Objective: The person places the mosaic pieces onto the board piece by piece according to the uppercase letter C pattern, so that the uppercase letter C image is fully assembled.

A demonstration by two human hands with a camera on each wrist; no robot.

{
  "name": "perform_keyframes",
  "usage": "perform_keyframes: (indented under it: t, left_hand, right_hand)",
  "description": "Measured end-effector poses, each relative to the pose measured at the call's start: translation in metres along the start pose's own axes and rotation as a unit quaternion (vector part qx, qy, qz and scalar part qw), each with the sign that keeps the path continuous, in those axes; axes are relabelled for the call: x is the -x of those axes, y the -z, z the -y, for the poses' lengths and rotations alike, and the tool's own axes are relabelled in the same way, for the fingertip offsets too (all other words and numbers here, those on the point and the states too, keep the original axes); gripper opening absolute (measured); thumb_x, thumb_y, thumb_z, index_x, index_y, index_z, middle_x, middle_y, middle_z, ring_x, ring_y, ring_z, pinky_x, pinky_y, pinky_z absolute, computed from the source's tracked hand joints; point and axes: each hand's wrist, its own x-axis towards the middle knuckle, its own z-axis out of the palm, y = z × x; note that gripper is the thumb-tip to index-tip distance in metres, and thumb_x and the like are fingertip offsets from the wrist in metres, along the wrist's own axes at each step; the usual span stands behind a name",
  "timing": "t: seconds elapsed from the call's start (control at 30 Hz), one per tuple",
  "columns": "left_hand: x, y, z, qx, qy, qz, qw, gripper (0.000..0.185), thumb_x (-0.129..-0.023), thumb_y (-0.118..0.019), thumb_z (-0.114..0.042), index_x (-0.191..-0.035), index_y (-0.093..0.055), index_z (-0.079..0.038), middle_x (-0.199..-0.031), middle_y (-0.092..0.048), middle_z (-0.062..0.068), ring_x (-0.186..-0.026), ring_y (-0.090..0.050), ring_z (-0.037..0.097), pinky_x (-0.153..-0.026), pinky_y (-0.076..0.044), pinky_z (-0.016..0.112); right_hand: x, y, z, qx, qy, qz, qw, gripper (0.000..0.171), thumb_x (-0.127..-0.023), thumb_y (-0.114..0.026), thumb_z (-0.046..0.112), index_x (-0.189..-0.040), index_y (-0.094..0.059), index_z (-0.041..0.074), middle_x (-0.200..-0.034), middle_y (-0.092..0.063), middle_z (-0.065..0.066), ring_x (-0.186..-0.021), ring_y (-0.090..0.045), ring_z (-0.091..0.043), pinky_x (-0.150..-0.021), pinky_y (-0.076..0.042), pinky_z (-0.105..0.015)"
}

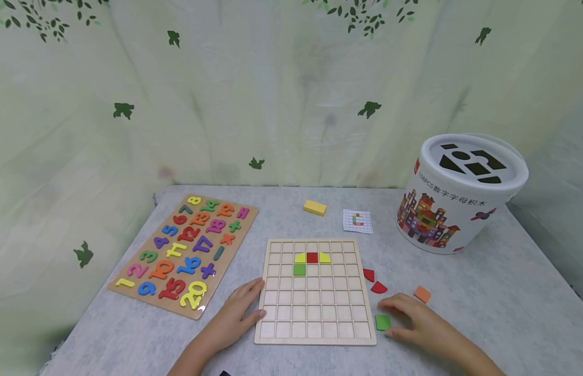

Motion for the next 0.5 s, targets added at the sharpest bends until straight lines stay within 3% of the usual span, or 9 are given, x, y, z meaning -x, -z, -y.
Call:
perform_keyframes:
  t: [0.27, 0.5]
  left_hand:
    - [-0.0002, -0.0008, 0.0006, -0.006, -0.006, -0.003, 1.0, 0.062, -0.089, -0.056, -0.032, -0.14, -0.031, -0.008, -0.143, -0.029, 0.006, -0.13, -0.024, 0.028, -0.101, -0.026, 0.048]
    - [0.0, -0.0004, 0.0003, -0.007, -0.005, -0.004, 1.0, 0.062, -0.089, -0.056, -0.032, -0.14, -0.031, -0.008, -0.143, -0.028, 0.005, -0.13, -0.024, 0.027, -0.101, -0.026, 0.048]
  right_hand:
    - [-0.0006, -0.0035, -0.0041, 0.012, 0.004, 0.012, 1.0, 0.028, -0.082, -0.064, 0.036, -0.104, -0.06, 0.019, -0.096, -0.051, 0.015, -0.086, -0.047, -0.004, -0.075, -0.047, -0.023]
    - [-0.0035, 0.0017, 0.0026, 0.026, -0.005, -0.004, 1.0, 0.026, -0.082, -0.066, 0.033, -0.103, -0.06, 0.018, -0.1, -0.053, 0.013, -0.09, -0.05, -0.007, -0.078, -0.048, -0.027]
